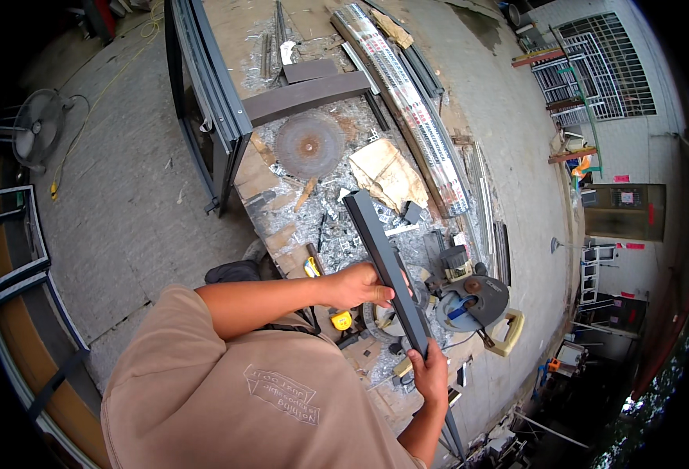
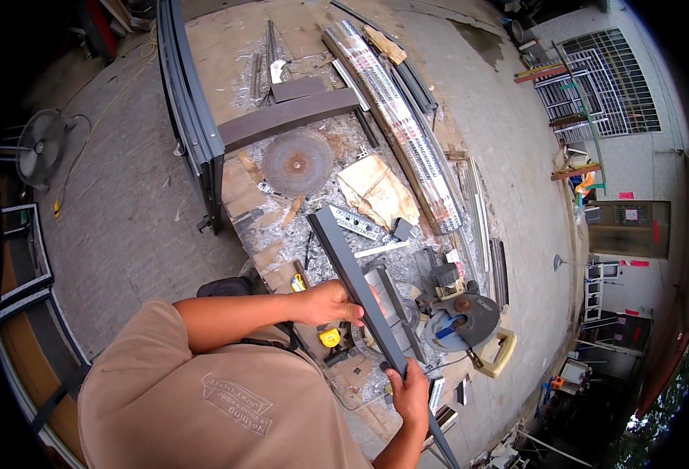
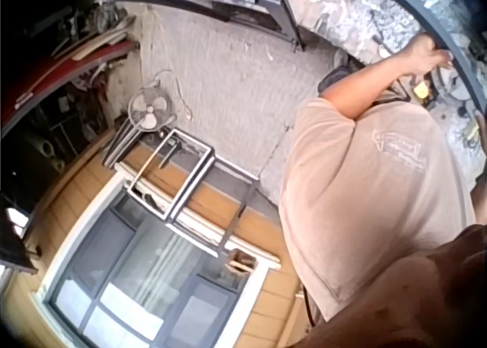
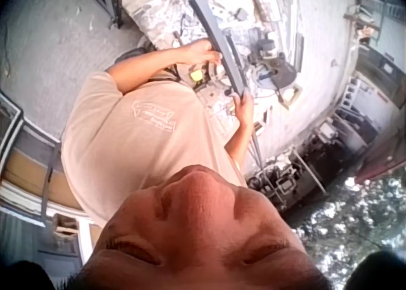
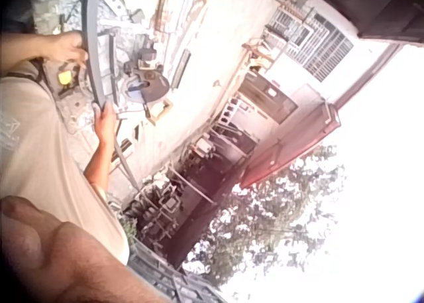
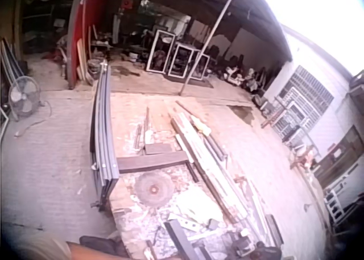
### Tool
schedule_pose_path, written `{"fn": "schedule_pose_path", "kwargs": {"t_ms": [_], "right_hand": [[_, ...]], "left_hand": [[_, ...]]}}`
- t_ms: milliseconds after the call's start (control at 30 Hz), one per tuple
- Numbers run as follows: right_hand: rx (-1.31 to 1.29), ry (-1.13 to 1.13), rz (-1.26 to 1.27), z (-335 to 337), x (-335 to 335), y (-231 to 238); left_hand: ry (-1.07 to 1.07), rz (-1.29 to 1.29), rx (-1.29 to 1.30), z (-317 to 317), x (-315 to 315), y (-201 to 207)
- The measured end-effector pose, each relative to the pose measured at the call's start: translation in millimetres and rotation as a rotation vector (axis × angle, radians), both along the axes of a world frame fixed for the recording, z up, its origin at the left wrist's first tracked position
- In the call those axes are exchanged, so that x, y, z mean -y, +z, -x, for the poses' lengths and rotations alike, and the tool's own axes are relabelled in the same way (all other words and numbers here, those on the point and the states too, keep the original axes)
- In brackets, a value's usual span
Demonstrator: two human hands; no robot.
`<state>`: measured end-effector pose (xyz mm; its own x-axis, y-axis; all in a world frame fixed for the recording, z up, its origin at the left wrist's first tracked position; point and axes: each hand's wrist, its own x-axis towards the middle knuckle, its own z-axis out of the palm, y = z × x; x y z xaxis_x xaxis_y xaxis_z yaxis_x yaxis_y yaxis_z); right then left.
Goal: The person measures a metal frame using a tape measure, marks a long metal rail, and then cuts the rail using a miter saw. They then check the fit of the cut rail against the frame.
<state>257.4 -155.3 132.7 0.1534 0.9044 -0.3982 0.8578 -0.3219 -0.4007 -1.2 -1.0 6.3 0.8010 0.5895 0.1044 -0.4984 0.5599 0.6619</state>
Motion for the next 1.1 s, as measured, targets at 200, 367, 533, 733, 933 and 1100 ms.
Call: {"fn": "schedule_pose_path", "kwargs": {"t_ms": [200,367,533,733,933,1100], "right_hand": [[0.038,-0.007,0.013,3.2,0.8,0.8],[0.06,-0.029,0.029,5.6,0.6,1.6],[0.043,-0.04,0.024,4.7,1.2,0.1],[0.015,-0.015,-0.044,4.4,6.1,6.7],[-0.01,0.03,-0.031,2.3,7.5,-3.7],[-0.001,0.018,-0.073,0.7,21.8,-9.0]], "left_hand": [[0.002,0.015,-0.037,0.3,2.2,-1.0],[0.001,0.013,-0.064,3.3,4.2,-3.8],[-0.005,0.044,-0.122,4.3,3.2,-3.0],[0.004,-0.014,-0.14,-1.5,2.7,-4.9],[0.034,0.035,-0.19,13.4,7.9,-1.3],[0.027,0.06,-0.187,11.7,15.7,-10.2]]}}
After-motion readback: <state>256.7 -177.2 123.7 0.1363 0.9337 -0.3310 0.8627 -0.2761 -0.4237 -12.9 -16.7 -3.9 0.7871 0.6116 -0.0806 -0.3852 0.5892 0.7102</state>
